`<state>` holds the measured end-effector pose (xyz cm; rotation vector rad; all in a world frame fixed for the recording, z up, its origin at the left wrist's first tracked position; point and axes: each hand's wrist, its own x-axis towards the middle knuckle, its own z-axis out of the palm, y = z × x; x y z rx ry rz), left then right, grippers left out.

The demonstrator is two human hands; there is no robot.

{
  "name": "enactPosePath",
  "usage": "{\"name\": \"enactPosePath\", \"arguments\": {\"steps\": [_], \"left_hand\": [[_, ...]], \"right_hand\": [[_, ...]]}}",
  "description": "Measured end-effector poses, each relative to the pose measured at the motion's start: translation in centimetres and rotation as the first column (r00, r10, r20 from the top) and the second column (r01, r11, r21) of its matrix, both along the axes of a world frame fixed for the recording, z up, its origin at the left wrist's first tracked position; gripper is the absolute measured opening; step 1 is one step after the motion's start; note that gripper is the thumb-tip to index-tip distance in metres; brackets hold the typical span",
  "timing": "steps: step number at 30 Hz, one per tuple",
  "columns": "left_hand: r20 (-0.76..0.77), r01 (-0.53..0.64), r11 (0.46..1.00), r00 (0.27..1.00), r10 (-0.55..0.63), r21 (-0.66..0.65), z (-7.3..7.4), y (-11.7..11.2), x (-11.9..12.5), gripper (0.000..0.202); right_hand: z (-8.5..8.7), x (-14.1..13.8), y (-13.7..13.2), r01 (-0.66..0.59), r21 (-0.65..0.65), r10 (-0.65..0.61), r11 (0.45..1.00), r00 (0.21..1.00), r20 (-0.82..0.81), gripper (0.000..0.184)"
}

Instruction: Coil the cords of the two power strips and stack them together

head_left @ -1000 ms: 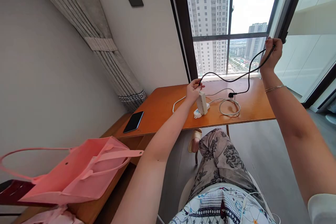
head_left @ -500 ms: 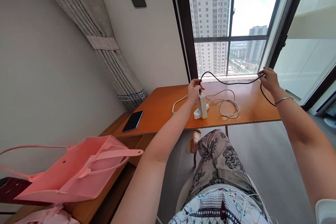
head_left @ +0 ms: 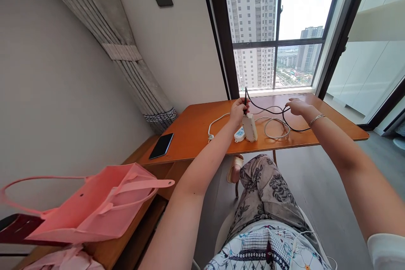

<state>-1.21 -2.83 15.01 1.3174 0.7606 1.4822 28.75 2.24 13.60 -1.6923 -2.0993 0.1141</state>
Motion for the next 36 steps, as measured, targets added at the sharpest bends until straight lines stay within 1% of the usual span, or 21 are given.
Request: {"name": "enactPosePath", "arguments": {"steps": [1, 2, 3, 4, 5, 6, 8, 9, 10, 11, 14, 15, 17, 20, 22, 24, 26, 31, 33, 36], "left_hand": [[-0.002, 0.013, 1.0, 1.0, -0.013, -0.009, 0.2, -0.2, 0.0, 0.024], [-0.006, 0.026, 1.0, 1.0, -0.026, -0.016, 0.4, -0.4, 0.0, 0.022], [-0.009, 0.041, 0.999, 0.999, -0.041, -0.018, 0.7, -0.7, 0.1, 0.018], [-0.008, 0.057, 0.998, 0.998, -0.057, -0.018, 0.8, -0.9, 0.2, 0.014], [-0.006, 0.075, 0.997, 0.997, -0.075, -0.019, 1.0, -1.1, 0.3, 0.011], [-0.007, 0.095, 0.995, 0.995, -0.096, -0.021, 1.1, -1.4, 0.5, 0.011], [-0.017, 0.139, 0.99, 0.99, -0.139, -0.028, 1.4, -1.8, 0.9, 0.019], [-0.023, 0.157, 0.987, 0.987, -0.158, -0.033, 1.5, -2.0, 1.0, 0.022], [-0.025, 0.169, 0.985, 0.985, -0.17, -0.039, 1.5, -2.2, 1.2, 0.026], [-0.023, 0.176, 0.983, 0.984, -0.177, -0.045, 1.6, -2.3, 1.2, 0.028], [0.013, 0.174, 0.983, 0.985, -0.173, -0.056, 1.7, -2.7, 1.0, 0.031], [0.033, 0.164, 0.985, 0.986, -0.163, -0.054, 1.6, -2.7, 0.8, 0.031], [0.077, 0.128, 0.991, 0.989, -0.124, -0.046, 1.5, -2.7, 0.4, 0.031], [0.146, 0.061, 0.997, 0.988, -0.055, -0.037, 1.2, -2.5, -0.2, 0.033], [0.174, 0.039, 0.999, 0.984, -0.033, -0.032, 1.0, -2.2, -0.4, 0.035], [0.18, 0.022, 1.0, 0.984, -0.019, -0.015, 0.9, -1.9, -0.4, 0.037], [0.17, 0.016, 1.0, 0.985, -0.019, 0.018, 0.9, -1.7, -0.3, 0.038], [0.127, 0.07, 0.994, 0.989, -0.08, 0.085, 0.8, -1.0, 0.6, 0.039], [0.092, 0.106, 0.987, 0.989, -0.117, 0.117, 0.5, -0.9, 1.1, 0.038], [0.001, 0.179, 0.967, 0.983, -0.182, 0.179, -0.2, -0.8, 1.8, 0.038]], "right_hand": [[-0.2, -0.2, -0.4, 0.048, -0.134, -0.038, 0.99, 0.996, 0.077, 0.036], [-0.3, -0.6, -0.9, 0.078, -0.237, -0.042, 0.968, 0.987, 0.153, 0.047], [-0.3, -1.2, -1.5, 0.076, -0.294, -0.016, 0.953, 0.98, 0.2, 0.06], [-0.2, -2.0, -2.1, 0.045, -0.3, 0.018, 0.953, 0.979, 0.205, 0.072], [0.0, -3.0, -2.7, 0.004, -0.276, 0.049, 0.961, 0.982, 0.183, 0.082], [0.2, -4.0, -3.2, -0.037, -0.222, 0.067, 0.974, 0.989, 0.13, 0.087], [0.4, -6.3, -4.0, -0.086, -0.098, 0.086, 0.992, 0.996, -0.003, 0.086], [0.4, -7.3, -4.3, -0.098, -0.064, 0.096, 0.993, 0.995, -0.027, 0.084], [0.3, -8.2, -4.5, -0.104, -0.053, 0.103, 0.993, 0.995, -0.017, 0.08], [0.0, -9.0, -4.7, -0.105, -0.055, 0.107, 0.993, 0.994, 0.027, 0.074], [-1.3, -10.3, -5.4, -0.073, -0.057, 0.084, 0.996, 0.97, 0.229, 0.045], [-1.8, -10.5, -5.6, -0.054, -0.033, 0.061, 0.998, 0.96, 0.273, 0.042], [-2.7, -10.5, -6.2, -0.031, 0.063, 0.01, 0.998, 0.95, 0.314, 0.042], [-3.6, -10.1, -7.0, -0.026, 0.235, -0.051, 0.972, 0.947, 0.316, 0.046], [-3.7, -10.0, -7.6, 0.012, 0.27, -0.091, 0.963, 0.955, 0.281, 0.048], [-3.4, -10.1, -8.2, 0.075, 0.227, -0.128, 0.971, 0.965, 0.229, 0.049], [-2.8, -10.6, -8.9, 0.089, 0.174, -0.124, 0.981, 0.972, 0.198, 0.049], [-1.1, -12.5, -10.5, -0.067, 0.143, 0.03, 0.987, 0.968, 0.248, 0.048], [-0.4, -13.0, -10.9, -0.126, 0.146, 0.08, 0.981, 0.954, 0.289, 0.048], [0.6, -13.2, -11.5, -0.211, 0.146, 0.147, 0.966, 0.92, 0.363, 0.043]]}}
